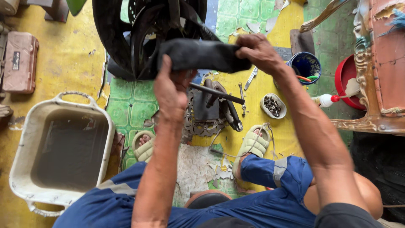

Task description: The person sits on a low stool in a motorcycle repair shop and repairs a rear swingarm and brake assembly. They cut a black rubber piece with a string and scissors, fit the rubber piece onto the metal assembly, tap it into place with a metal rod, and sand a surface with sandpaper.

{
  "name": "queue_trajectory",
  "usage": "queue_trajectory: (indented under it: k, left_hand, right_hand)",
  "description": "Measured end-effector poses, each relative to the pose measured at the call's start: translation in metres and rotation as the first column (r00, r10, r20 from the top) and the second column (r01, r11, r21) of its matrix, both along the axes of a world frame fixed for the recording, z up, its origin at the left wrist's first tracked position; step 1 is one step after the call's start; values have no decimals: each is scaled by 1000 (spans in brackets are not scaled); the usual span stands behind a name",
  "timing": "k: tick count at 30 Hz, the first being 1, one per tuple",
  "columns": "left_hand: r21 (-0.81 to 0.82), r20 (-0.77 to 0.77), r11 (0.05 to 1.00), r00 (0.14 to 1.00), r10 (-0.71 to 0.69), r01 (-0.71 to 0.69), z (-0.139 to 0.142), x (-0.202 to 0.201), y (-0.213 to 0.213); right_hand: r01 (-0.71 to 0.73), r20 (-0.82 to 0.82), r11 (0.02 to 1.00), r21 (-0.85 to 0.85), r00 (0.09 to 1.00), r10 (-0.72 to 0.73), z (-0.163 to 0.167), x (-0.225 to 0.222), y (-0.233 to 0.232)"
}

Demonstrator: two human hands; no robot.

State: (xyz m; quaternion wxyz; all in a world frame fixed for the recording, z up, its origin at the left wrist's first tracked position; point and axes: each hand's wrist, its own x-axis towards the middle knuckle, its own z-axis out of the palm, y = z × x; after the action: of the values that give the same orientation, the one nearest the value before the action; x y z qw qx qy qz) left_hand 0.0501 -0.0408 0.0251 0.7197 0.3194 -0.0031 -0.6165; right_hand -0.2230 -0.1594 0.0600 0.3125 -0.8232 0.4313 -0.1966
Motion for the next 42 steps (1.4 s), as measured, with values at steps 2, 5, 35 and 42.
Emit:
queue_trajectory:
  k: [2,5,35,42]
  left_hand:
    - [72,-1,997,1000,26,-26,-7,-23,23]
    - [21,68,999,997,46,-48,-20,-49,62]
    - [645,247,749,969,-16,-152,-189,-73,65]
    - [634,341,757,936,-90,-158,-194,-77,71]
  right_hand:
    - [-29,66,967,252,998,12,10,-19,22]
    - [-171,-1,935,312,984,180,25,-37,46]
    - [-241,-421,968,76,872,250,-162,-15,79]
    - [42,-235,980,196,972,5,-176,12,136]
